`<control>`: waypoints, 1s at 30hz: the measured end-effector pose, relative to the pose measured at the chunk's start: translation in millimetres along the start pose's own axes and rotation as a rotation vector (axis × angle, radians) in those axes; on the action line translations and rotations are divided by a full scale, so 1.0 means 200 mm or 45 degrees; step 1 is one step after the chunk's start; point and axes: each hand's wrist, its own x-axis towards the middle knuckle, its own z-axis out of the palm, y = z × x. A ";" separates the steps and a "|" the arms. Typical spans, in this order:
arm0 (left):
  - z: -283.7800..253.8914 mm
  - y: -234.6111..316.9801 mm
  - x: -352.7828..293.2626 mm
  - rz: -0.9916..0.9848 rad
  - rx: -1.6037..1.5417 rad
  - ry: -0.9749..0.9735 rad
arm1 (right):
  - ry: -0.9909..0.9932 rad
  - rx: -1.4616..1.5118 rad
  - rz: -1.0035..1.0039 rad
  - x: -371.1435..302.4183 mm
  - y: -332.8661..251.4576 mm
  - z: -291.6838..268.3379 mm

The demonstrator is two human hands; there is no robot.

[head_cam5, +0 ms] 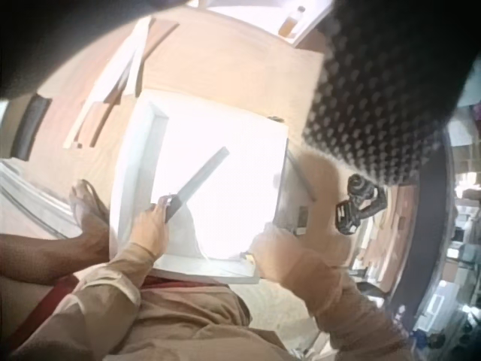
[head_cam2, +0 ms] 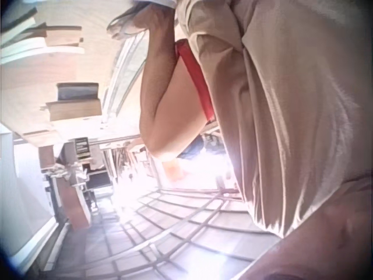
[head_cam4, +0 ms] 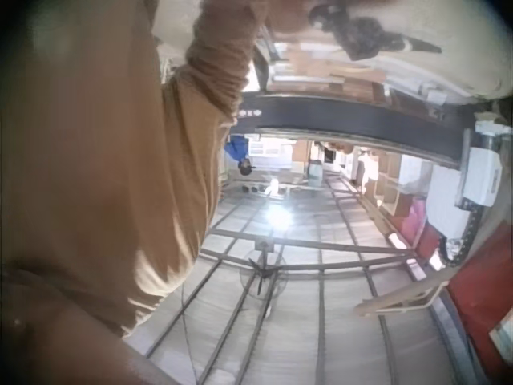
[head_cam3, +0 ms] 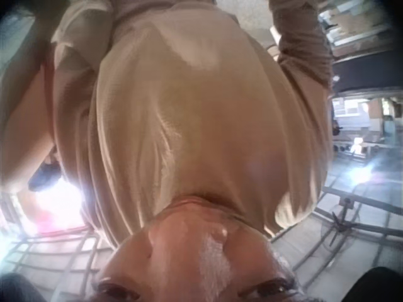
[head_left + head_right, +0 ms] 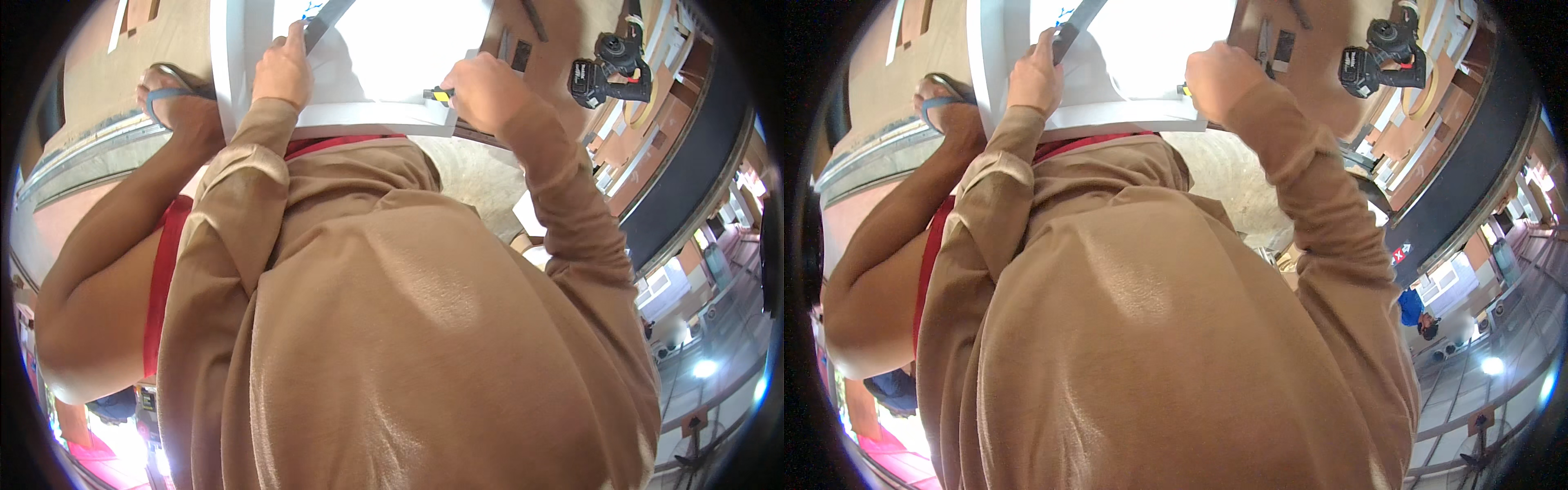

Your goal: The person assembles a white wooden box by attaching thin wooden strips to its edges. They use a utility knife to trim the strips and a ruler to measure and align them. The person works at a table in a workshop with other people visible in the background.

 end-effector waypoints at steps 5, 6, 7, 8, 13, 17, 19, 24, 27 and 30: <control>0.05 -0.09 -0.01 -0.036 -0.077 0.059 | -0.298 -0.166 0.108 0.17 -0.14 -0.02; 0.05 -0.12 -0.02 -0.027 -0.058 0.052 | -0.339 -0.200 0.094 0.19 -0.14 0.00; 0.04 -0.11 0.00 -0.081 -0.123 -0.093 | -0.375 -0.239 0.106 0.22 -0.14 0.02; -0.03 -0.06 0.01 -0.151 -0.173 -0.238 | -0.400 -0.226 0.149 0.22 -0.16 0.00; 0.09 -0.07 -0.04 -0.026 -0.007 -0.006 | -0.322 -0.197 0.146 0.20 -0.19 0.01; 0.01 0.17 -0.08 0.140 0.168 0.088 | -0.381 -0.190 0.262 0.20 -0.23 0.00; 0.03 0.18 -0.10 0.070 0.249 0.014 | -0.449 -0.218 0.305 0.21 -0.26 -0.03; 0.11 0.13 -0.07 -0.110 0.183 -0.162 | -0.479 -0.199 0.272 0.15 -0.28 -0.01; 0.14 0.12 -0.05 -0.105 0.156 -0.160 | -0.433 -0.191 0.237 0.14 -0.25 0.03; 0.11 0.13 -0.07 -0.085 0.114 -0.120 | -0.485 -0.185 0.192 0.16 -0.25 0.01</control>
